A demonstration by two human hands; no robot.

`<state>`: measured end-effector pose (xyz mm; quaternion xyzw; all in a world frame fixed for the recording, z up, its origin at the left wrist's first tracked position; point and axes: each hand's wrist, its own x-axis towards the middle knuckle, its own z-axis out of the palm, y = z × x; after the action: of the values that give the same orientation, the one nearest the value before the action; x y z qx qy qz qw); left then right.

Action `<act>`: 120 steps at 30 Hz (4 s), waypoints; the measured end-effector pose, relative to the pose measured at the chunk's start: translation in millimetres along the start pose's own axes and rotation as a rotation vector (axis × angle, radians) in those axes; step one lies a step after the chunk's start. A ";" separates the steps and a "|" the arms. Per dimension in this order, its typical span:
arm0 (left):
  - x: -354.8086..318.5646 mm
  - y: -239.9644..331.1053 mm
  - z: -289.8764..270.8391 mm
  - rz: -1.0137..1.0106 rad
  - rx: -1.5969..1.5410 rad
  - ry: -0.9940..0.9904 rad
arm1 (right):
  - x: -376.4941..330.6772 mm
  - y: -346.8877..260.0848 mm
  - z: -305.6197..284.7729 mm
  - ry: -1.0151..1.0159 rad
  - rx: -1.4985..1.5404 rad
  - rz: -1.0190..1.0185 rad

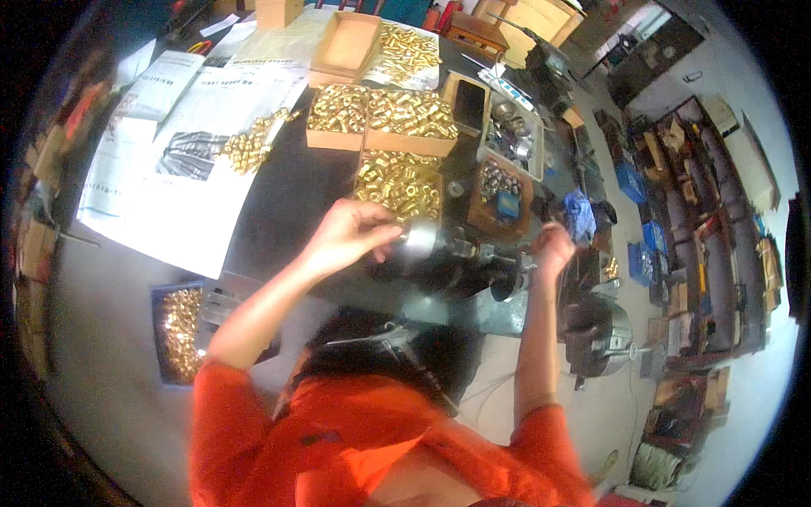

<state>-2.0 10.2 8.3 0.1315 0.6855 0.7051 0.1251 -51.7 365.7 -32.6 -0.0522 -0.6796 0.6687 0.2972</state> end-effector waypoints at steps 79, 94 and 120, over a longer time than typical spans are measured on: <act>-5.5 -5.5 -2.8 0.175 -0.018 -0.049 | -77.1 -62.4 -37.1 0.068 0.228 0.243; -3.9 -16.6 2.3 0.532 0.296 0.180 | -41.5 86.7 -39.9 0.159 0.110 0.349; 0.4 -11.8 -1.9 0.077 -0.095 0.032 | -66.6 41.0 -32.9 0.218 -0.065 0.240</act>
<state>-3.1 8.9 -3.5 0.1405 0.6477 0.7431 0.0928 4.9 367.4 -95.8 -0.2148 -0.6534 0.6675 0.2852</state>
